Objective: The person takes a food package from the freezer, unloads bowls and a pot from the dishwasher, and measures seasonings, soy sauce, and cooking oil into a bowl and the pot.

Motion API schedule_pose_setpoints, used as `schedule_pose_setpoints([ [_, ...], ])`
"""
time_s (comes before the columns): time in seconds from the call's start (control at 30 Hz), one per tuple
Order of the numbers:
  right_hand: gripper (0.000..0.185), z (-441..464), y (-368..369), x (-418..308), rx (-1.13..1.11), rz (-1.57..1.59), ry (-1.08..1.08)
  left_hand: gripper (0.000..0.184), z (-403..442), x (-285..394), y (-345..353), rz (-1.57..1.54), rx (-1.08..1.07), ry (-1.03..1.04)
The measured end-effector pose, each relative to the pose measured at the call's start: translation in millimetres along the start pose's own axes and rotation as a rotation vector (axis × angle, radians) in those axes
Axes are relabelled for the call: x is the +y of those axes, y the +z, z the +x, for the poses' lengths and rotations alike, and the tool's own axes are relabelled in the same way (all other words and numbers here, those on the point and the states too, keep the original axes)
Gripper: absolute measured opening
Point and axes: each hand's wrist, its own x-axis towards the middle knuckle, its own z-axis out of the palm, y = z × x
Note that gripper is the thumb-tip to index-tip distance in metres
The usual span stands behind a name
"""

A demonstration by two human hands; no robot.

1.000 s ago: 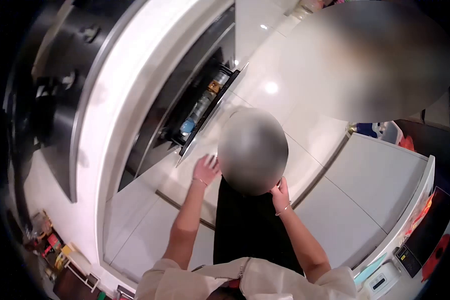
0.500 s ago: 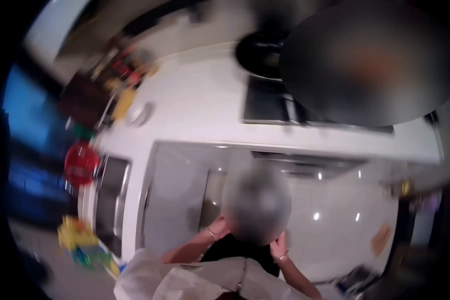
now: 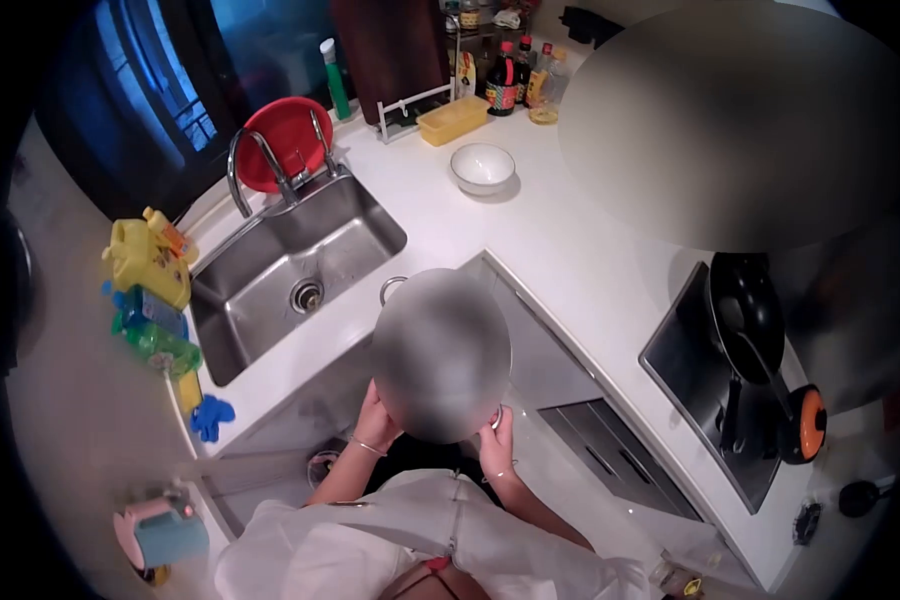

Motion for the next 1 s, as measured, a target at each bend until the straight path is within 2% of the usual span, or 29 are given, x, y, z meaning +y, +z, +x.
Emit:
schedule_pose_setpoints([
  [0.07,0.012,35,33,-14,-0.004,0.022,0.027,0.043,30,27,-6,0.038,-0.033,0.076],
  [0.13,0.017,64,62,-32,0.027,0.128,0.132,0.044,60,53,-6,0.055,0.031,0.074],
  [0.2,0.015,92,81,-36,0.050,0.120,0.100,0.045,86,77,-8,0.056,0.035,0.033],
  [0.27,0.016,114,95,-44,-0.031,0.090,0.029,0.043,109,96,-8,0.092,0.032,0.001],
  [0.4,0.018,137,105,-47,0.037,0.011,0.023,0.038,146,117,-3,0.128,-0.014,-0.012],
  [0.47,0.019,142,102,-41,0.111,0.079,0.079,0.040,162,115,-3,0.092,-0.043,0.011],
  [0.63,0.022,169,58,-30,0.269,0.107,0.180,0.047,188,100,26,0.209,0.051,-0.096],
  [0.73,0.022,194,26,-41,0.246,0.052,0.232,0.054,212,71,47,0.180,-0.111,-0.172],
  [0.77,0.022,202,13,-41,0.232,0.117,0.187,0.055,215,66,64,0.208,-0.134,-0.197],
  [0.83,0.020,220,-11,-45,0.386,0.117,0.220,0.057,233,52,91,0.214,-0.219,-0.252],
  [0.93,0.016,260,-50,-55,0.375,0.154,0.248,0.060,263,36,123,0.139,-0.280,-0.318],
  [1.0,0.015,287,-70,-58,0.380,0.168,0.189,0.062,280,33,146,0.129,-0.289,-0.323],
])
